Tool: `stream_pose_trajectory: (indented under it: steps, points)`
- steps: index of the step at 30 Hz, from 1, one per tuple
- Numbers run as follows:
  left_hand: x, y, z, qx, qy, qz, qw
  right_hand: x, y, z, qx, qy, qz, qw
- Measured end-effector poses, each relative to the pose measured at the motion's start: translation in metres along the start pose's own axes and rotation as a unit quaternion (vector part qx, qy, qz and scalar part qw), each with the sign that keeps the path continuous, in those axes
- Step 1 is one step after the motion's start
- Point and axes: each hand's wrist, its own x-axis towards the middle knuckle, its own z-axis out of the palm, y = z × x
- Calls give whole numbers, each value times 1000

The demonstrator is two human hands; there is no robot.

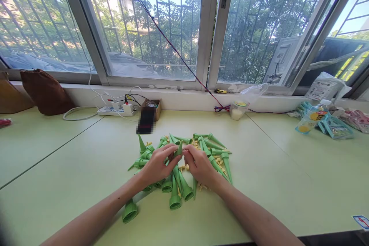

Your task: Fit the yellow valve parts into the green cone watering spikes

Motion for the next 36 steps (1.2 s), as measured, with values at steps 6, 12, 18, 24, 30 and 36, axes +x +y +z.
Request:
stream_pose_trajectory:
  steps: [6, 12, 18, 24, 30, 36]
  points:
    - [1, 0, 0, 10, 22, -10, 1000, 0, 2, 2, -5, 15, 2, 1000]
    - [0, 1, -2, -5, -2, 14, 1000, -1, 4, 3, 16, 12, 4, 1000]
    - [0, 0, -3, -7, -12, 28, 1000, 0, 4, 2, -3, 26, 5, 1000]
    - [1, 1, 0, -17, 8, 13, 1000, 1, 0, 2, -18, 38, 11, 999]
    - [4, 4, 0, -23, 51, -27, 998, 0, 1, 5, -27, 58, 18, 998]
    - [4, 3, -1, -20, 58, -42, 997, -1, 2, 5, -26, 64, 13, 998]
